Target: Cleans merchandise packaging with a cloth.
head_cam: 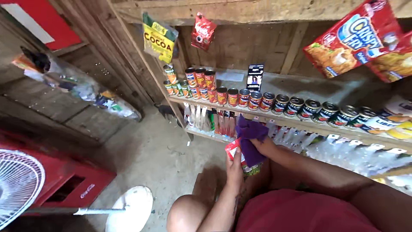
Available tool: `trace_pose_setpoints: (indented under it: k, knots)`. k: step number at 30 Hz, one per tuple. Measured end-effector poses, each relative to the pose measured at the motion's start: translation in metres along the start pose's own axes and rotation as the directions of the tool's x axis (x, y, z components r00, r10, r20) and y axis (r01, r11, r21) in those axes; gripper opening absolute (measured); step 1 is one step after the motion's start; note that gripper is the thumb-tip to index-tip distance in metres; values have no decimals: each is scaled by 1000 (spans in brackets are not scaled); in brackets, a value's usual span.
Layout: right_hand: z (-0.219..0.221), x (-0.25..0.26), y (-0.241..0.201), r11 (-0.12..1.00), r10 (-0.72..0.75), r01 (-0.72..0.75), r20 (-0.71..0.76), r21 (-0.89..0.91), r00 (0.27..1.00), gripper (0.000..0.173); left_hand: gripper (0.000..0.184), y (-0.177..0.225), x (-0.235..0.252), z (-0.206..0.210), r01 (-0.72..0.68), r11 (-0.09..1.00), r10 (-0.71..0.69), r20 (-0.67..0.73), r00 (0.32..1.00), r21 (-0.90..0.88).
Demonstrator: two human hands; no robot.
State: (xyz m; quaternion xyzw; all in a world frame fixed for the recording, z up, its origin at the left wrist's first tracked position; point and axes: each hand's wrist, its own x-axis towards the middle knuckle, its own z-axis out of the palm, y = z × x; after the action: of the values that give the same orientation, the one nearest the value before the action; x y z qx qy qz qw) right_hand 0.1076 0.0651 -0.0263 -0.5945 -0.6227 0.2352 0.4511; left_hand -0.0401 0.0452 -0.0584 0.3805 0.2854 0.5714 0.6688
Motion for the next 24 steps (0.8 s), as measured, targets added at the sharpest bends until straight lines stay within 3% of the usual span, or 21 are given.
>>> trace_pose_setpoints:
  k: [5, 12, 19, 24]
  knots:
    - [0, 1, 5, 1000, 12, -11, -7, 28, 1000, 38, 33, -5, -3, -3, 7, 1000, -7, 50, 999, -1]
    - [12, -16, 1, 998, -52, 53, -30, 38, 998, 35, 31, -5, 1, -4, -50, 997, 44, -98, 994, -58]
    - [20, -27, 3, 997, -81, 80, 61, 7, 995, 36, 33, 10, 9, -3, -37, 992, 1, -275, 961, -123]
    - [23, -26, 6, 999, -24, 19, 104, 46, 994, 37, 36, 6, 21, -13, 35, 976, -100, -297, 950, -216]
